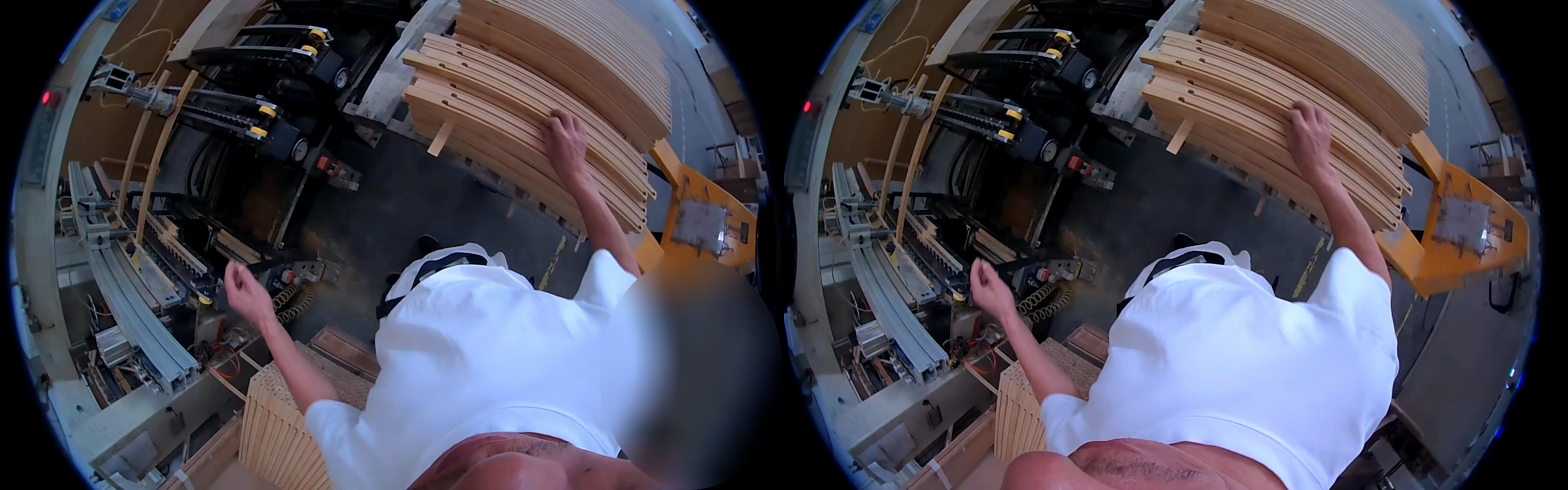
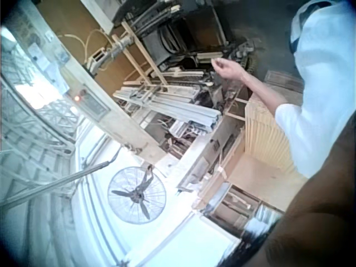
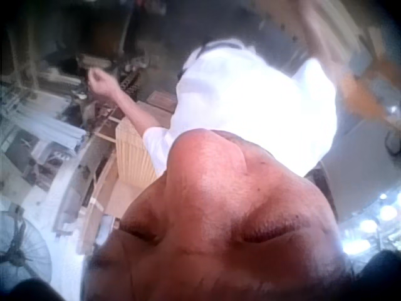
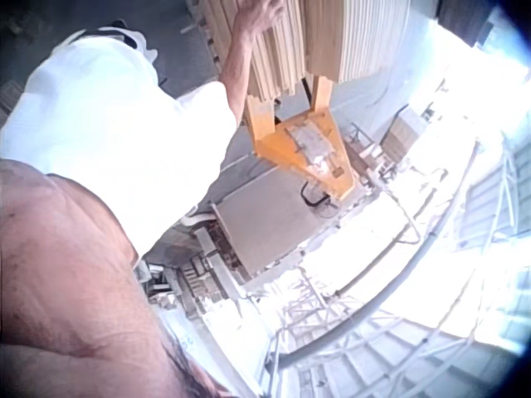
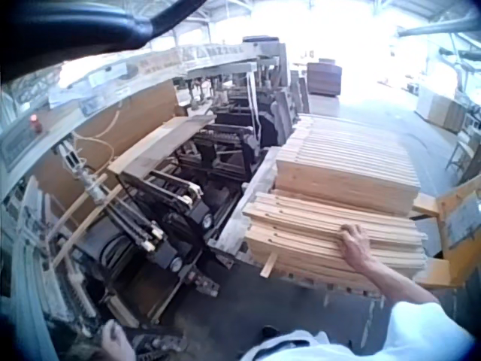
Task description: The person repeatedly picks up thin wooden slats from a machine output area and stacks them onto a growing pile on a nearby table. The person handles the slats one by one, aligning them carefully to form a neat stack.
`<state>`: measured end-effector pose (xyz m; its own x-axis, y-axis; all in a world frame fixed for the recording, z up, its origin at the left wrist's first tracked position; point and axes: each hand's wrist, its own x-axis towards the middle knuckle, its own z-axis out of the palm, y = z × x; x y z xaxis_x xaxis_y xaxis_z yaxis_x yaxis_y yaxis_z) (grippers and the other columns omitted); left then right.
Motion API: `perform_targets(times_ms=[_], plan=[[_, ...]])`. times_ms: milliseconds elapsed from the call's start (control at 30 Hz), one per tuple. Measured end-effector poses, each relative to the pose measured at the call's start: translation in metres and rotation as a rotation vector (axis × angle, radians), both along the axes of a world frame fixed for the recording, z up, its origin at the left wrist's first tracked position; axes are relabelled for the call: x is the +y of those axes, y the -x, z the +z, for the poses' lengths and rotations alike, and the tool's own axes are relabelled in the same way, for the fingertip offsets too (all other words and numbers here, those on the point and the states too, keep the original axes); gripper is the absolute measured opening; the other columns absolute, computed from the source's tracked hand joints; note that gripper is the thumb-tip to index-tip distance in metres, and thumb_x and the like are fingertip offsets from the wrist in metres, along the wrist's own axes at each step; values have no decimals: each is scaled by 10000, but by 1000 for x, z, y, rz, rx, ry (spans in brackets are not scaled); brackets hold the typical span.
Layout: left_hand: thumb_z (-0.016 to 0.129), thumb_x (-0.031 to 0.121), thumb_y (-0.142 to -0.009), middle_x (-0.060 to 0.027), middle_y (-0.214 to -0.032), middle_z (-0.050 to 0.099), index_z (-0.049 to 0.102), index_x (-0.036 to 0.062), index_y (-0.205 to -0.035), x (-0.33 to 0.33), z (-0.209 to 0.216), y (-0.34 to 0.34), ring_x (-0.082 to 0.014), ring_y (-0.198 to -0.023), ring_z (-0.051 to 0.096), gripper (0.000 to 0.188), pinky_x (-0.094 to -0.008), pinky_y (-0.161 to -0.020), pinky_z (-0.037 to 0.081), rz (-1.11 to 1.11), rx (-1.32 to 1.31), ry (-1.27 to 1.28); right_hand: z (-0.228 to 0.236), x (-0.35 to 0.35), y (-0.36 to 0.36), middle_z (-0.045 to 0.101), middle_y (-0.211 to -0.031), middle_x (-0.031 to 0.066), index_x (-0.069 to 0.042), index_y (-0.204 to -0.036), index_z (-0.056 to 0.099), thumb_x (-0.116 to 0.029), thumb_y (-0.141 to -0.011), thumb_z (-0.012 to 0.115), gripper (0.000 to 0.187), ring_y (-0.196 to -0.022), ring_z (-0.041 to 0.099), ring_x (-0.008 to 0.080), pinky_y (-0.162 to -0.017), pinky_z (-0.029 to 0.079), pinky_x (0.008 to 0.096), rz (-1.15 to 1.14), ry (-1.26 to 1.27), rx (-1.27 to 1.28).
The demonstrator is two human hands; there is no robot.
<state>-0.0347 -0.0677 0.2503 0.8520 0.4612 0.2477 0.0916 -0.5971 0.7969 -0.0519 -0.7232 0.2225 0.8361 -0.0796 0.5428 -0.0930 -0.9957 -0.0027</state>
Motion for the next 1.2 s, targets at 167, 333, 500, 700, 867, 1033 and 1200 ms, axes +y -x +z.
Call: perform_targets(times_ms=[167, 333, 500, 700, 867, 1033, 1200], plan=[[642, 190, -938, -94, -1031, 702, 651, 14, -1182, -2, -16, -101, -149, -915, 650, 301, -286, -823, 513, -97, 101, -89, -4, 9, 4, 606, -1106, 92, -93, -1133, 606, -141, -857, 648, 283, -1043, 555, 314, -873, 456, 443, -100, 1, -40], [649, 163, -915, -105, -1019, 698, 662, 26, -1159, 41, -33, -188, -176, -902, 663, 280, -297, -812, 520, -113, 59, -23, -4, 10, -4, 607, -1029, 118, -82, -1001, 601, -219, -902, 637, 173, -994, 576, 326, -799, 479, 461, -203, 9, 130], [641, 171, -873, -139, -991, 711, 685, 34, -1116, 145, -59, -283, -271, -909, 680, 282, -353, -821, 534, 28, 64, -149, 5, 36, -19, 600, -1018, 111, -58, -1018, 572, -178, -932, 588, 149, -1004, 562, 350, -842, 456, 471, -218, 239, 8], [606, 256, -881, -167, -1344, 534, 627, 68, -1222, 219, -30, -396, -351, -1253, 474, 390, -452, -1014, 432, 104, 214, -504, 26, 54, -17, 594, -1090, 113, -62, -1150, 562, -121, -920, 585, 239, -1060, 559, 325, -918, 431, 461, -375, 147, 323], [636, 358, -872, -107, -1498, 354, 431, 129, -1417, 290, -27, -471, -348, -1410, 261, 626, -516, -1148, 213, 138, 298, -734, 113, 170, -82, 573, -1126, 154, -62, -1266, 552, -43, -914, 571, 352, -1069, 533, 363, -916, 448, 448, -62, 167, 125], [653, 396, -866, -135, -1390, 469, 460, 158, -1393, 289, -34, -496, -350, -1314, 407, 610, -532, -1110, 249, 32, 356, -806, 152, 291, -177, 575, -1051, 151, -45, -1158, 605, -16, -860, 605, 299, -1029, 524, 363, -882, 445, 453, 173, -59, 117], [758, 279, -795, -153, -1007, 632, 666, 123, -1095, 254, -21, -434, -359, -972, 608, 350, -490, -844, 478, -241, 188, -687, 137, 394, -293, 560, -1049, 137, -71, -1169, 611, 20, -810, 618, 371, -1006, 533, 351, -842, 468, 417, 519, -169, 222]])
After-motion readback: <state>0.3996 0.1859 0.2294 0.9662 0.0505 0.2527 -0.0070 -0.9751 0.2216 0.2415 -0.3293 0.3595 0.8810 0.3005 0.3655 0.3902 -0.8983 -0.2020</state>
